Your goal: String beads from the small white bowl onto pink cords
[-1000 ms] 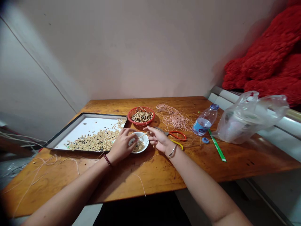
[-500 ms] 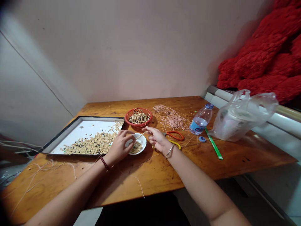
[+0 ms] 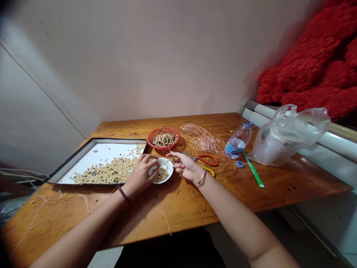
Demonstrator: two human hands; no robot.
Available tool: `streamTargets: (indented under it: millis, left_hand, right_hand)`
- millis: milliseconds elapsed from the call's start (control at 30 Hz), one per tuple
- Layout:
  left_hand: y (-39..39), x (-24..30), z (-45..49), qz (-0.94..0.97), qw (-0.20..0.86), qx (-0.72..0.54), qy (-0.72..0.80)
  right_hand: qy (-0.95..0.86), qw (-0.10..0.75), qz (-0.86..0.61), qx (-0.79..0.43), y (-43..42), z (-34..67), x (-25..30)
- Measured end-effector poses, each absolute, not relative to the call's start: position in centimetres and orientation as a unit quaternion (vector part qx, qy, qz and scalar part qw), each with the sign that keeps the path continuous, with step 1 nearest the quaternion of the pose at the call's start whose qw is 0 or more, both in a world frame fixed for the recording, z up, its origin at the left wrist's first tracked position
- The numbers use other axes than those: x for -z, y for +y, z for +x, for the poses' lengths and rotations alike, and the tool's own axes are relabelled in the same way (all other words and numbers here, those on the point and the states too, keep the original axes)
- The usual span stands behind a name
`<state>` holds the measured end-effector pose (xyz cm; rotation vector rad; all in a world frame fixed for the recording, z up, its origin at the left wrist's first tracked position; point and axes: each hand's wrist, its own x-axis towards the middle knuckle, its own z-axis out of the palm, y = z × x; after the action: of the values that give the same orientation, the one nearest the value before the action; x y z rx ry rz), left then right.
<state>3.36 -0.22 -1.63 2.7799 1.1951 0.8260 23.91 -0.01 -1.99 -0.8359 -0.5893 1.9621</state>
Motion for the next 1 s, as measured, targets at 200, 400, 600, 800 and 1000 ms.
streamTargets:
  millis: [200,400,600,800,1000]
  left_hand:
    - [0.1,1.9,3.2,0.887,-0.012,-0.26,0.382]
    - [0.4,2.3,3.1,0.885,0.024,-0.271,0.377]
    - [0.7,2.7,3.1,0.881,0.054,-0.278,0.379]
    - [0.5,2.4,3.1,0.883,0.03,-0.269,0.384]
    - [0.1,1.9,3.3,0.884,-0.022,-0.261,0.387]
  right_hand:
    - [-0.234,0.463,-0.344,-0.783,0.1,24.1,2.1]
    - [-0.237,0.459,-0.353,-0.78,0.0,23.9,2.1]
    - [-0.234,0.451,-0.35,-0.787,-0.1,23.7,2.0]
    - [-0.268,0.449,-0.37,-0.768,-0.1,23.5,2.0]
    - [-0.282,0.444,-0.368,-0.767,-0.1,23.5,2.0]
